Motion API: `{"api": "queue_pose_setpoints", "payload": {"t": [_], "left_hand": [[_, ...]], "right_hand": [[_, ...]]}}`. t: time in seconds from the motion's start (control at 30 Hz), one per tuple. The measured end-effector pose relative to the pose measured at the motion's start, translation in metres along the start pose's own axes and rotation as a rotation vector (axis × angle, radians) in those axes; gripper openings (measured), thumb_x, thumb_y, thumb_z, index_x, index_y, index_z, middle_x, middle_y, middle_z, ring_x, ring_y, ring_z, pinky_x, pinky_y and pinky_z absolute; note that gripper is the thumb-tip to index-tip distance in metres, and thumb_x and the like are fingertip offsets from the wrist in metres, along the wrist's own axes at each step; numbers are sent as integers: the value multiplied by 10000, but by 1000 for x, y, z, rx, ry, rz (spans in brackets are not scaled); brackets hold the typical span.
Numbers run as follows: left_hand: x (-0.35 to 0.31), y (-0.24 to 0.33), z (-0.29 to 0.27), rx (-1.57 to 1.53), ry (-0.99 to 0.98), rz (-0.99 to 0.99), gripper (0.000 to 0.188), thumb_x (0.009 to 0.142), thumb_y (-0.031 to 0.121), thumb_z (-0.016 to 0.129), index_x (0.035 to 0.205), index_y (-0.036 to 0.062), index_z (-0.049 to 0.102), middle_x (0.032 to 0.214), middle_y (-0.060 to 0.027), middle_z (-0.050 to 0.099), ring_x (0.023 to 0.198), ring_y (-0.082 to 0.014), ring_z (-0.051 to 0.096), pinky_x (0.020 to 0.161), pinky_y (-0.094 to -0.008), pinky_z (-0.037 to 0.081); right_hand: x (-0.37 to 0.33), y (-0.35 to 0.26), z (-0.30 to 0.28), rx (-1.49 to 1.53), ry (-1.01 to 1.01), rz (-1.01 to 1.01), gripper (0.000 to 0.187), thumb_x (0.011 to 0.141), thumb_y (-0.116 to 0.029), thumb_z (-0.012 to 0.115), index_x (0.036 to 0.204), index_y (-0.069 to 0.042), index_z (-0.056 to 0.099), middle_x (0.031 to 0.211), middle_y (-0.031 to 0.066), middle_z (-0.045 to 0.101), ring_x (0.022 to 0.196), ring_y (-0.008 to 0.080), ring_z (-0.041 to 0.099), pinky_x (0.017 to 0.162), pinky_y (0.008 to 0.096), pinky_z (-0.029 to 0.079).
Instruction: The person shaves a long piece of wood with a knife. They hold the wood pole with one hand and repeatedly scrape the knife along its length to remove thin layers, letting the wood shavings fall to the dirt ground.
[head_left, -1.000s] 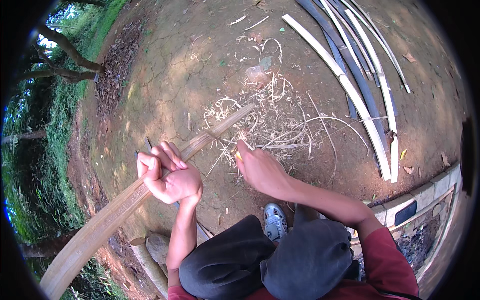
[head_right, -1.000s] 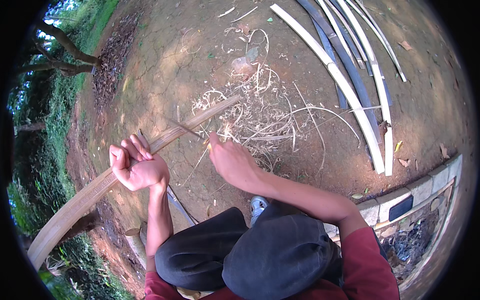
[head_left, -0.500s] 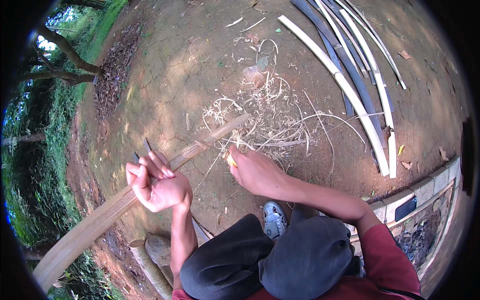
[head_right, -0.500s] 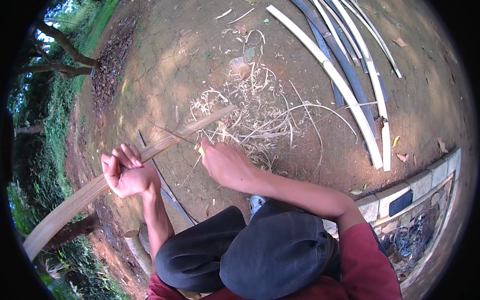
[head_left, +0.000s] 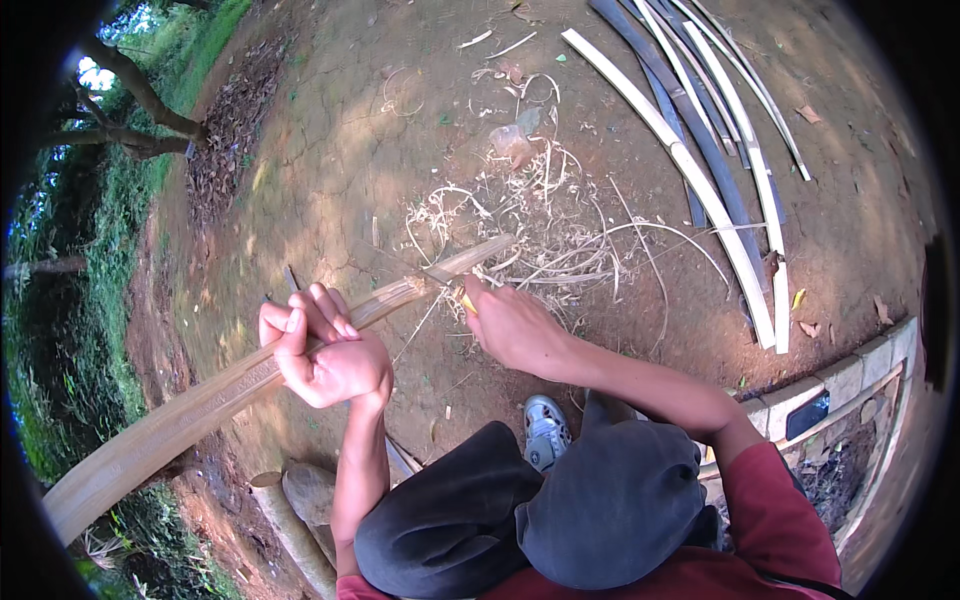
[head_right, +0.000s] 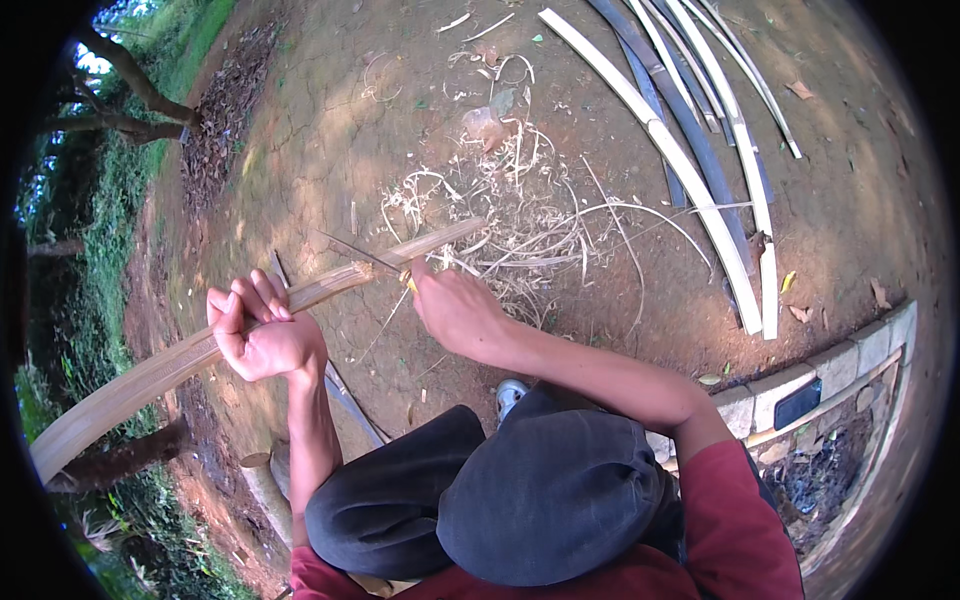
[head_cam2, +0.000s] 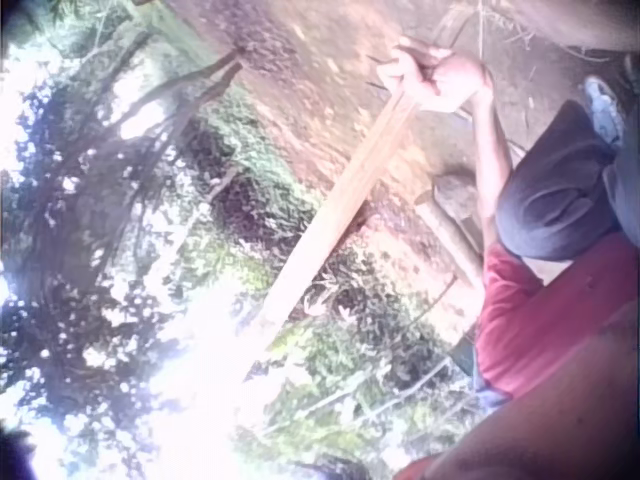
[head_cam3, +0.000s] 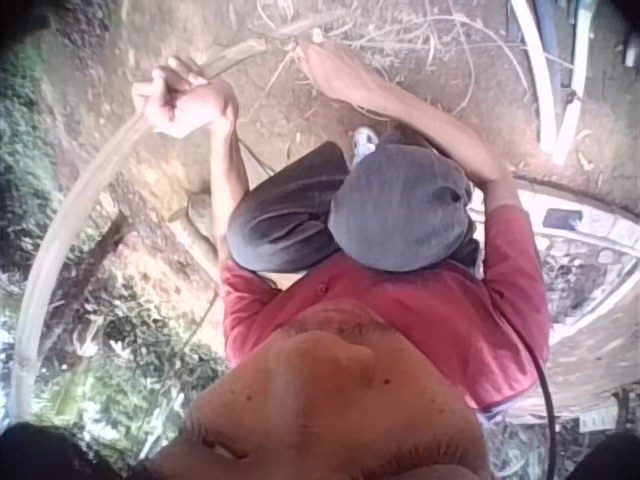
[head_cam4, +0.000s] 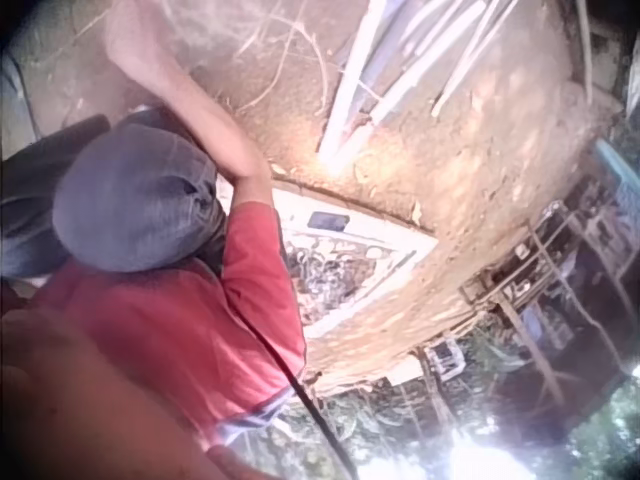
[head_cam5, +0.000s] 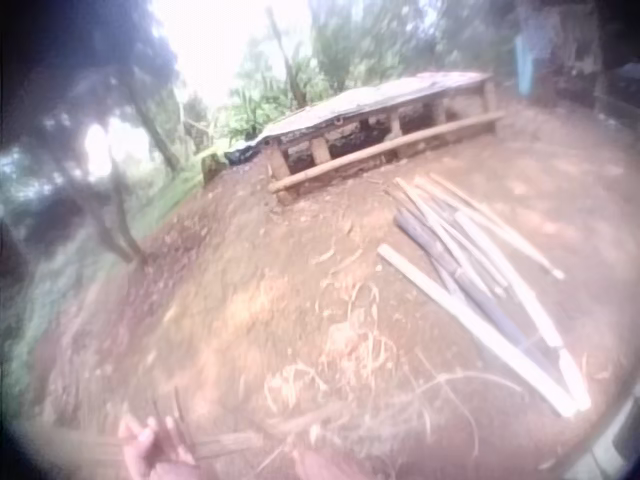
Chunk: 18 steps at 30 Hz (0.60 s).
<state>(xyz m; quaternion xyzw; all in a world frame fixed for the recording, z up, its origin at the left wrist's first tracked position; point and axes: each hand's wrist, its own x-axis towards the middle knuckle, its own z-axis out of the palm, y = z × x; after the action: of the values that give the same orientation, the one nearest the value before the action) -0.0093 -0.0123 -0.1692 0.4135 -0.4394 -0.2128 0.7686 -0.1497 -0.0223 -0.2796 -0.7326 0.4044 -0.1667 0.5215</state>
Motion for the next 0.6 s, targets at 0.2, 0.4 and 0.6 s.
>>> {"api": "queue_pose_setpoints", "payload": {"t": [0.2, 0.4, 0.6], "left_hand": [[-3, 0, -5, -62, -21, 20, 234, 829, 75, 470, 660, 109, 312, 480, -8, 301, 404, -108, 297, 388, -226, 262], [9, 1, -18, 20, 87, 27, 231, 843, 123, 401, 640, 127, 290, 494, -2, 280, 391, -109, 263, 379, -244, 205], [0, 1, -10, 45, 66, 35, 224, 839, 114, 404, 650, 128, 284, 486, -6, 269, 394, -107, 263, 376, -243, 216]], "right_hand": [[-13, -23, -4, 25, -75, 6, 371, 889, -89, 519, 1141, 170, 438, 625, 230, 606, 600, 400, 626, 588, 471, 506], [0, -15, 7, -12, -37, -68, 366, 887, -86, 509, 1138, 173, 448, 630, 229, 603, 587, 384, 623, 560, 458, 498], [10, 42, 27, -61, -21, 77, 345, 876, -50, 482, 1131, 180, 448, 678, 232, 624, 612, 378, 630, 561, 445, 504]]}}
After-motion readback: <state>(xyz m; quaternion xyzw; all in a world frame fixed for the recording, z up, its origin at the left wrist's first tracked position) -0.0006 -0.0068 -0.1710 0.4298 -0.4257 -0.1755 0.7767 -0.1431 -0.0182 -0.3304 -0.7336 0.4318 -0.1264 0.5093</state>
